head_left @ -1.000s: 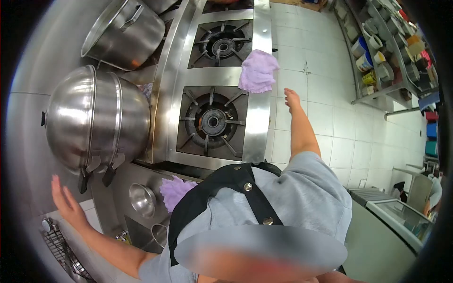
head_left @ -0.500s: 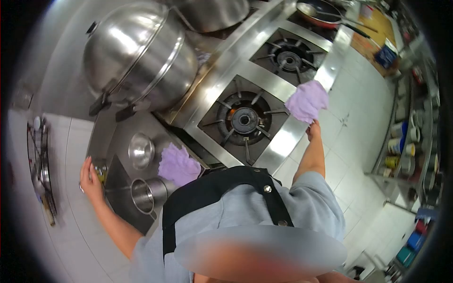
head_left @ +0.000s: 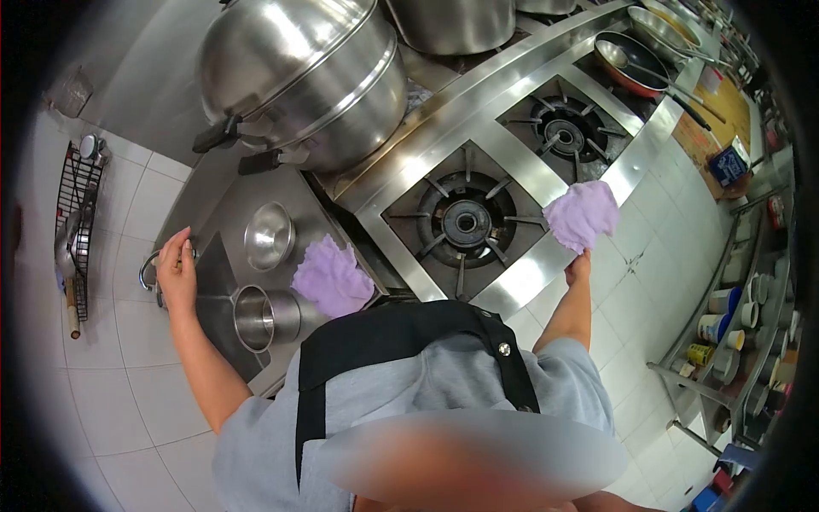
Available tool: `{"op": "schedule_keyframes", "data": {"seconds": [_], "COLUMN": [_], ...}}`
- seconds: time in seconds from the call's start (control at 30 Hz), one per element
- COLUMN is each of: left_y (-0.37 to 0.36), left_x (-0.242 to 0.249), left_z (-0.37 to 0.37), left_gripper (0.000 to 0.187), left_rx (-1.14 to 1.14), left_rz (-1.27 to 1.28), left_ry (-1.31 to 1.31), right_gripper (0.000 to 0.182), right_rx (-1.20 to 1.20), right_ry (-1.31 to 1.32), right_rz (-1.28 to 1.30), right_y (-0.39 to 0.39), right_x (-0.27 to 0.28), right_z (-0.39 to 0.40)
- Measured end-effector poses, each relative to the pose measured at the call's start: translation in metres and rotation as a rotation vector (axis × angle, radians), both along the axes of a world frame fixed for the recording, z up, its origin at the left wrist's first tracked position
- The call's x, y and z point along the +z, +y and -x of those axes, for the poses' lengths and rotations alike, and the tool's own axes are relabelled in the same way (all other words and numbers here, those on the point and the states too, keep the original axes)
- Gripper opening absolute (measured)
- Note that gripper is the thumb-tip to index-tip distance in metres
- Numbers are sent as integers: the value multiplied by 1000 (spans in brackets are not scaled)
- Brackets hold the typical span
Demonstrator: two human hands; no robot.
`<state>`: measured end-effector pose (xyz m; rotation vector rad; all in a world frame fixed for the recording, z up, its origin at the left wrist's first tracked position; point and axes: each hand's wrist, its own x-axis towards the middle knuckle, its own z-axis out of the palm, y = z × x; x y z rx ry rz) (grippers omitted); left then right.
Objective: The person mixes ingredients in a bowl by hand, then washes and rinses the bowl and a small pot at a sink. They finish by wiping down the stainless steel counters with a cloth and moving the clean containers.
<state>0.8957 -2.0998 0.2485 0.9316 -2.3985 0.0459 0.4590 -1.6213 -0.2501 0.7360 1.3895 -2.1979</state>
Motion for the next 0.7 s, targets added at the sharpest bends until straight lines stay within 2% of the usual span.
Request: {"op": "schedule_keyframes", "data": {"seconds": [0.2,0.43,0.47,0.53,0.6,0.67,0.7], "left_y": [1,-12,-12,-14,-15,-27,-32], "left_x": [-9,-18,-19,-22,-26,-44,-53], "left_z": [6,-1,-3,-14,-36,-69,-84], "left_gripper": [20,21,22,23,31,38,42], "left_rx": [27,-49,-45,-33,65,129,142], "left_rz": [-24,16,13,-95,-295,-495,-592], "left_ry": [-42,-110,-137,-107,-145,-204,-232], "right_gripper": [37,36,37,39,36,28,27], "right_rx": [-20,-23,-8,44,73,-225,-220], "right_ry": [30,0,0,19,-74,-100,-123], "right_rz": [-13,-3,-65,-194,-335,-508,-564], "right_y": [0,-1,-3,-2,26,26,34], "right_x": [-13,-7,-3,4,-34,-4,0], "right_z": [2,4,0,-3,4,-18,-23]}}
